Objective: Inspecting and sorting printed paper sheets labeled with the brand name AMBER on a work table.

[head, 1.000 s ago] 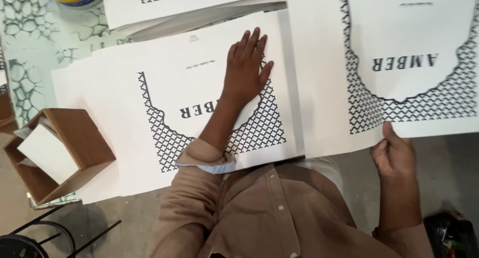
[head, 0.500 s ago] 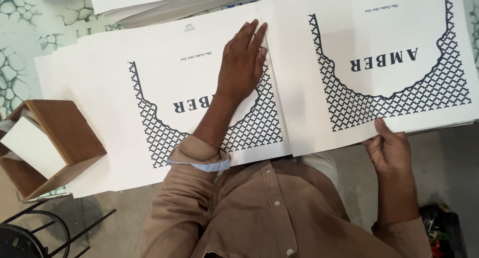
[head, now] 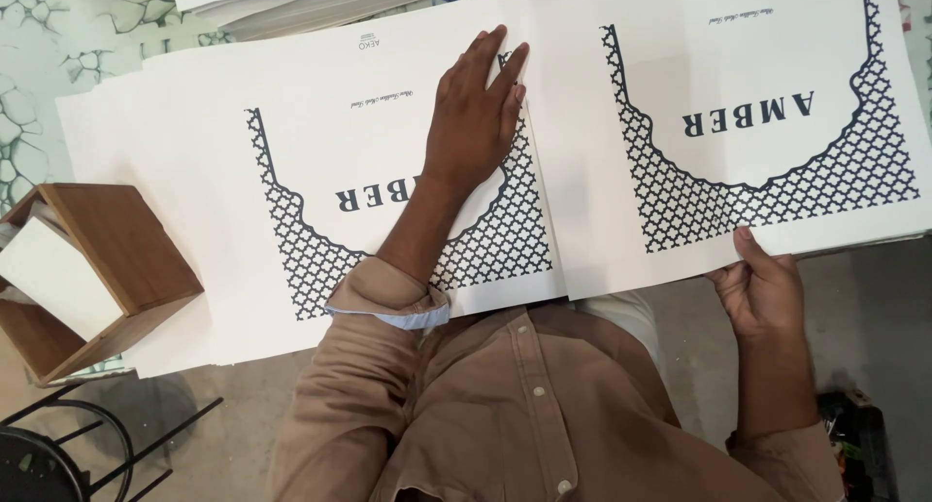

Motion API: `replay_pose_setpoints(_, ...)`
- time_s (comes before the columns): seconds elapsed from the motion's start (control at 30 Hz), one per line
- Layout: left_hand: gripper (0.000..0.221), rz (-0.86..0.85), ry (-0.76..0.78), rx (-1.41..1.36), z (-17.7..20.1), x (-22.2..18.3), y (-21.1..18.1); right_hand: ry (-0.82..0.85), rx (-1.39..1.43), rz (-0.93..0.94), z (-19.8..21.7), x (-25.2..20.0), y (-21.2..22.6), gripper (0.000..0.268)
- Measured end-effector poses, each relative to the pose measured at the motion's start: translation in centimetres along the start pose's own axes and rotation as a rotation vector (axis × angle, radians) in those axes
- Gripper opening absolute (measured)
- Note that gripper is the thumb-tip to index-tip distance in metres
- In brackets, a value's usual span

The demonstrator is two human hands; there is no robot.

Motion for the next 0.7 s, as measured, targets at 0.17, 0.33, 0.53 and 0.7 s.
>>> replay_pose_setpoints(0.17,0.041,-0.03,-0.031,0.016,0.0,-0.2,0.0,-0.002,-0.009,0.017,-0.4,-0.2,0.3,0.039)
replay_pose_setpoints(0.33,0.04,-0.042,-0.038,0.018,-0.3,-0.2,0.1,-0.006,0.06,0.009,-0.6,-0.9,0.1,0.038)
replay_pose_setpoints(0.53,0.041,-0.048,-0.042,0.023,-0.7,-0.2,0.5,0.006,0.113,-0.097,-0.5,-3.3,-3.6,0.023)
replay_pose_setpoints(0.7,0.044,-0.066,-0.025,-0.008,-0.5,-0.4,0.5,-0.042,-0.288,-0.228,-1.8,-5.4,-6.3,0.025)
Point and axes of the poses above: each hand's wrist, its own x-axis towards the middle knuckle, its own z-axis out of the back of the hand, y = z × x, the point moved 7 cm from there along x, towards the middle knuckle, and after that the axes turned 1 degree about -x, right-handed, at the moved point
